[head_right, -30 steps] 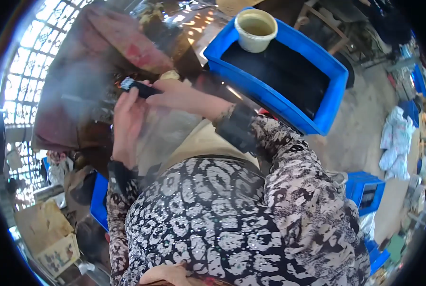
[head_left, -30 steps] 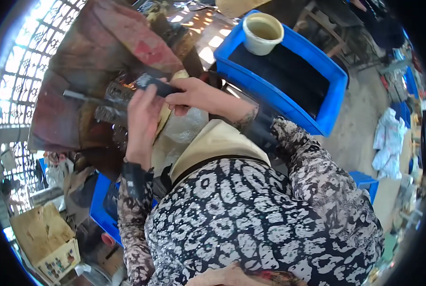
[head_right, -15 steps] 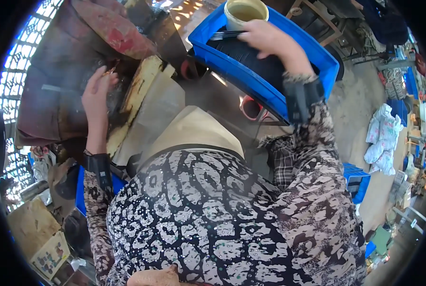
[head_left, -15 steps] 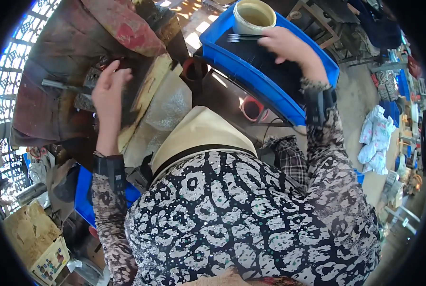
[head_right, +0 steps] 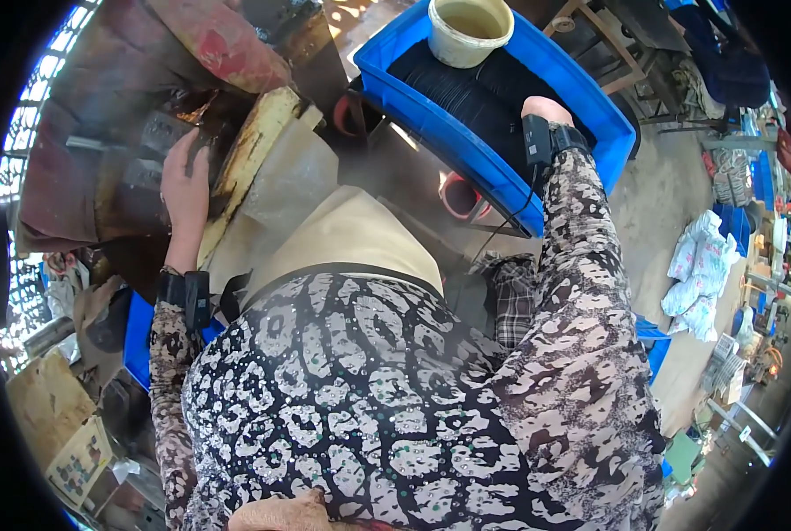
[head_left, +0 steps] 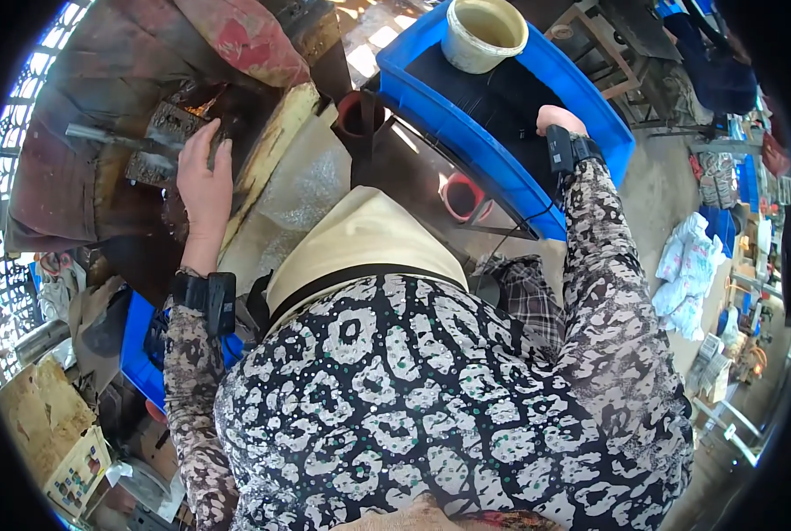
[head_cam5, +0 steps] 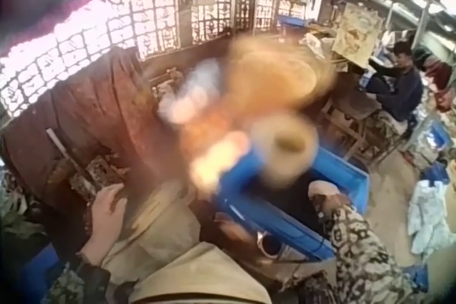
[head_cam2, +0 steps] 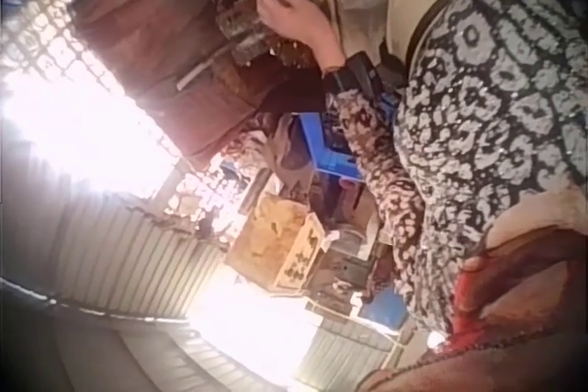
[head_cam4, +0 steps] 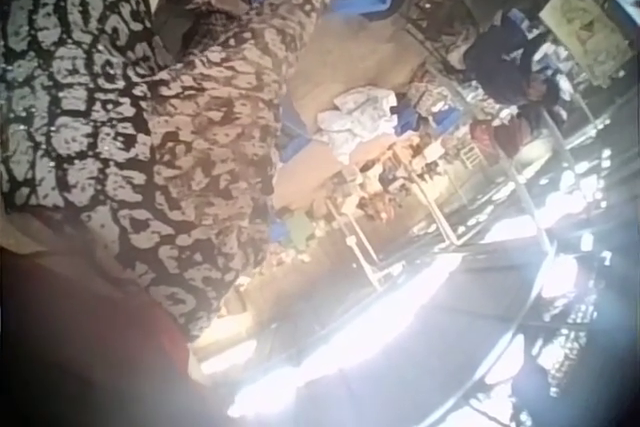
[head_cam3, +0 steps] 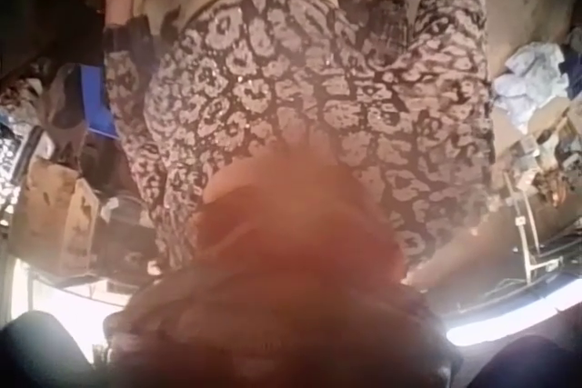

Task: Grinding small metal components on a stationary bench grinder.

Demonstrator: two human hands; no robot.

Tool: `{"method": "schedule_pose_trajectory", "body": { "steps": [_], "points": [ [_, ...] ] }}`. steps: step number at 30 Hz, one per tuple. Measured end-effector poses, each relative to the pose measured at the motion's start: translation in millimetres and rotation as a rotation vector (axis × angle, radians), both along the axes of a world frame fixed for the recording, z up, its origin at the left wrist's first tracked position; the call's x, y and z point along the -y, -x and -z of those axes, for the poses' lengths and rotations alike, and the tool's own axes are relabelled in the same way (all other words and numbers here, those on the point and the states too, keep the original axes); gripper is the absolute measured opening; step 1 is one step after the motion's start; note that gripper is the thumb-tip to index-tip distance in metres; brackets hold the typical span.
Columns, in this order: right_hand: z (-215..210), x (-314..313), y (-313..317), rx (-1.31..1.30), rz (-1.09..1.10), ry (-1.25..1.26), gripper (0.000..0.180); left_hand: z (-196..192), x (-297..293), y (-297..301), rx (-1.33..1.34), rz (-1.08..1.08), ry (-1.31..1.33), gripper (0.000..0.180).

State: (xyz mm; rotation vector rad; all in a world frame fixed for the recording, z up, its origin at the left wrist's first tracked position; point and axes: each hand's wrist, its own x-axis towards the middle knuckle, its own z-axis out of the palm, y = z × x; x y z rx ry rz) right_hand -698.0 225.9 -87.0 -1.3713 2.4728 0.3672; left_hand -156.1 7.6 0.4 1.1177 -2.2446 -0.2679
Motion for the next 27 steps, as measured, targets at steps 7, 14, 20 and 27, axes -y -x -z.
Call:
{"method": "schedule_pose_trajectory", "body": {
  "steps": [7, 14, 20, 27],
  "points": [
    [-53, 19, -14, 0.247, 0.286, -0.022, 0.017, 14, -1, -3, 0.103, 0.061, 0.112, 0.035],
    [-128, 102, 16, 0.575, 0.265, 0.371, 0.029, 12, -4, 7, 0.222, -0.027, 0.115, 0.044],
    [-44, 197, 26, -0.113, -0.138, 0.220, 0.024, 9, -3, 15, 0.270, -0.091, 0.092, 0.051],
    [0, 194, 34, 0.001, -0.311, 0.247, 0.023, 14, -1, 14, 0.331, -0.083, 0.165, 0.049]
  ]
}}
